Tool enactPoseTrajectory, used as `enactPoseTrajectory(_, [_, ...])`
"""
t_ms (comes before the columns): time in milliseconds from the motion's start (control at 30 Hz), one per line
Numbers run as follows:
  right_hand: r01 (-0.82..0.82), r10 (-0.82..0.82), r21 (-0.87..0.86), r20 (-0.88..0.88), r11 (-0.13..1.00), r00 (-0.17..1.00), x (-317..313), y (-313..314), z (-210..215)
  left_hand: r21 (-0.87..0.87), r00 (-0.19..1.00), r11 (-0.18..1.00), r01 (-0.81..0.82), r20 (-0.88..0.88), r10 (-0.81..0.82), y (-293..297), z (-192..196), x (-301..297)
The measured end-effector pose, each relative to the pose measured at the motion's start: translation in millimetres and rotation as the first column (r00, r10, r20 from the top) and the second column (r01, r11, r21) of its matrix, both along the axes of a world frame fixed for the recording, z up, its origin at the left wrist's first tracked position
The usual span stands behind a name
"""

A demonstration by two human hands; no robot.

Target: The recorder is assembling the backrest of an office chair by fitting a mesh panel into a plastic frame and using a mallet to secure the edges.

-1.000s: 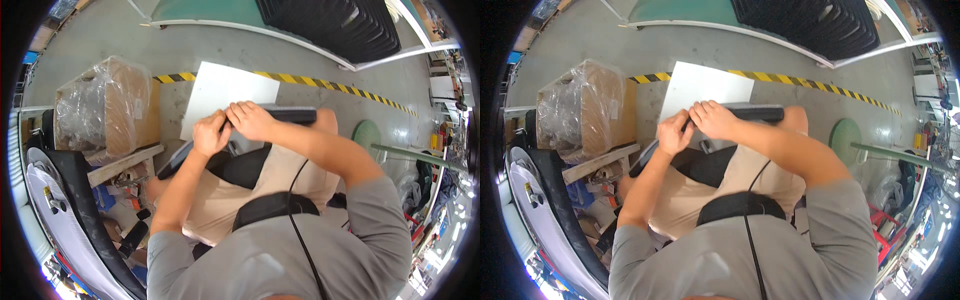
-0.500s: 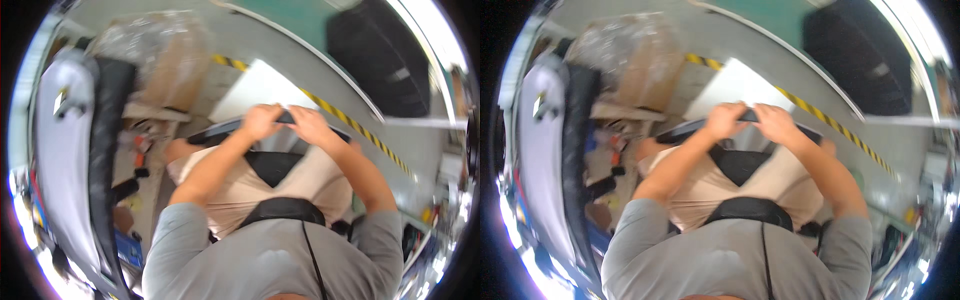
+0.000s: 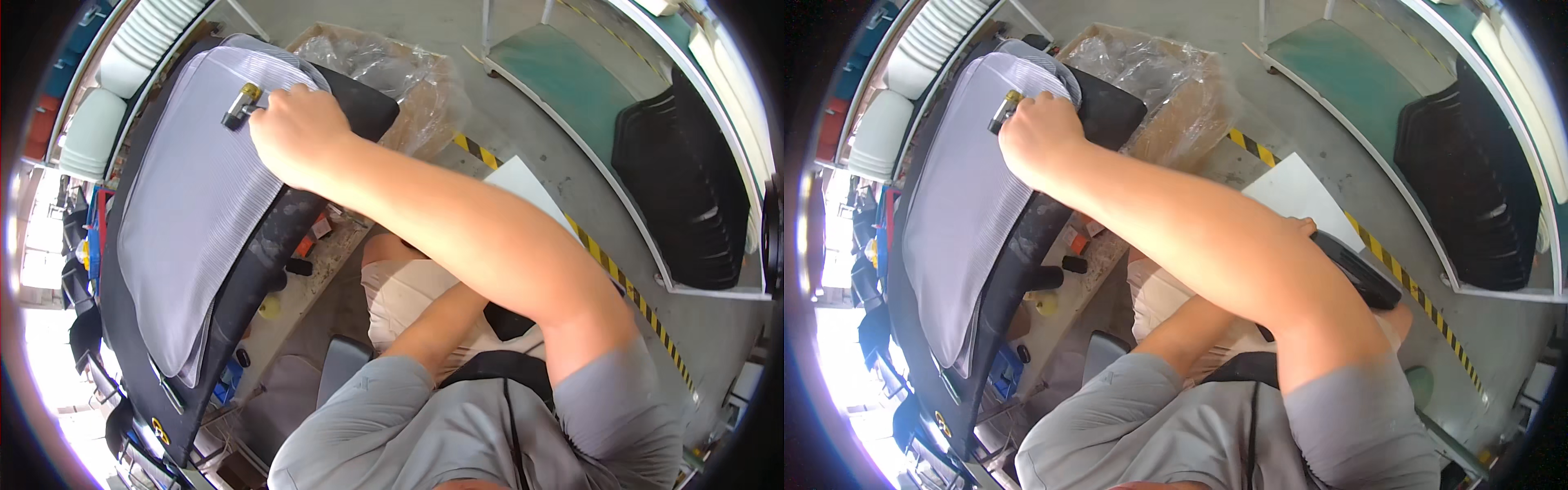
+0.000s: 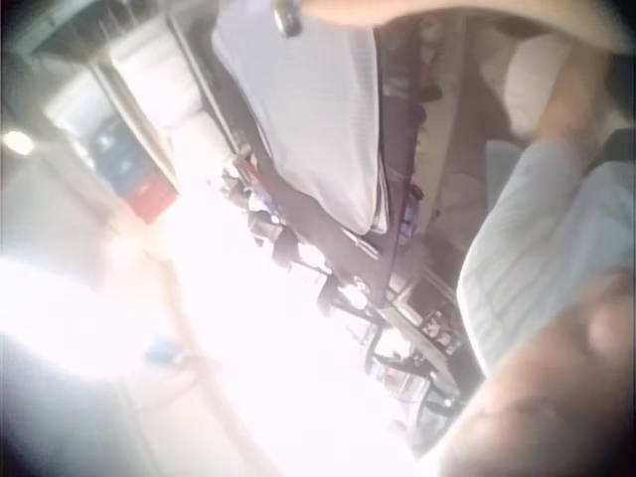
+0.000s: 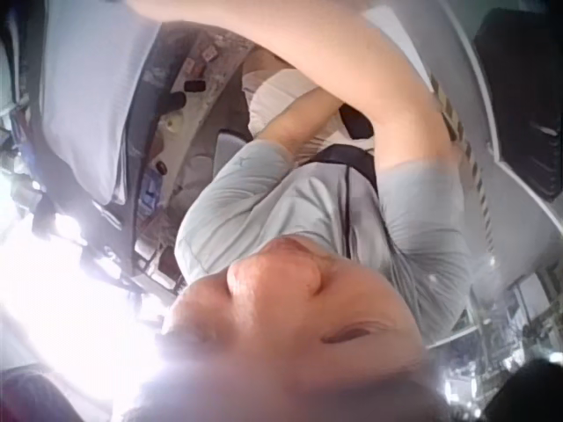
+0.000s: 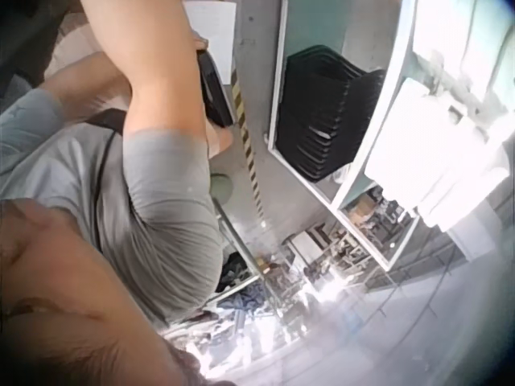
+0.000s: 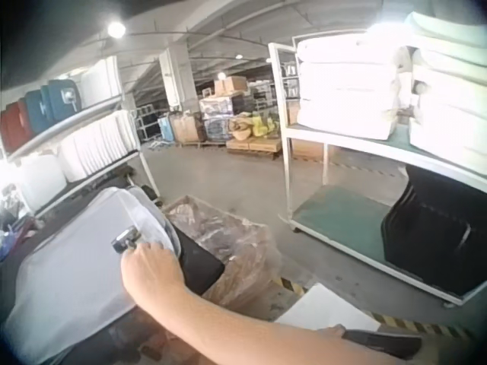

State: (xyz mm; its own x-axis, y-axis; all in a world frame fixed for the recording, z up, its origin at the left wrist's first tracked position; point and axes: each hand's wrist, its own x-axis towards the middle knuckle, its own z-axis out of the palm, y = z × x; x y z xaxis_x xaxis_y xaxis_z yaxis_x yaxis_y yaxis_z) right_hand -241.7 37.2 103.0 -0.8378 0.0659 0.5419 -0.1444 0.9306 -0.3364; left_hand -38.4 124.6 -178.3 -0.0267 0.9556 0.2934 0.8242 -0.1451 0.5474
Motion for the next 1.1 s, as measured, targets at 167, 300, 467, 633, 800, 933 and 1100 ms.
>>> enactPoseTrajectory(167, [-0.017,0.002,0.061,0.235,0.998,0.972,-37,25,4,-0.041,1.0,0.999,0.006,0.024,-0.005,-5,8,9])
enactPoseTrajectory(300, [-0.024,0.086,-0.184,0.338,0.983,0.937,0,30,1,-0.063,0.994,0.998,0.001,0.108,0.005,-33,2,-7])
enactPoseTrajectory(467, [0.116,-0.154,-0.455,-0.047,0.883,0.987,180,85,-71,-0.149,0.977,0.986,-0.079,0.182,0.106,-16,3,-25])
enactPoseTrajectory(633, [0.639,-0.513,-0.295,0.405,0.71,0.757,353,153,-116,0.023,0.99,0.998,-0.053,0.132,0.05,-9,-7,-8])
enactPoseTrajectory(800, [0.786,-0.467,-0.36,0.653,0.502,0.597,408,157,-167,0.079,0.99,0.991,-0.106,0.098,0.099,-14,-12,-10])
enactPoseTrajectory(933, [0.759,-0.411,-0.166,0.758,0.63,0.506,414,157,-182,0.059,0.994,0.993,-0.101,0.05,0.098,-13,-10,-11])
enactPoseTrajectory(1100, [0.789,-0.453,-0.338,0.674,0.513,0.584,401,147,-177,-0.03,0.995,0.995,-0.095,0.014,0.096,-13,-6,-11])
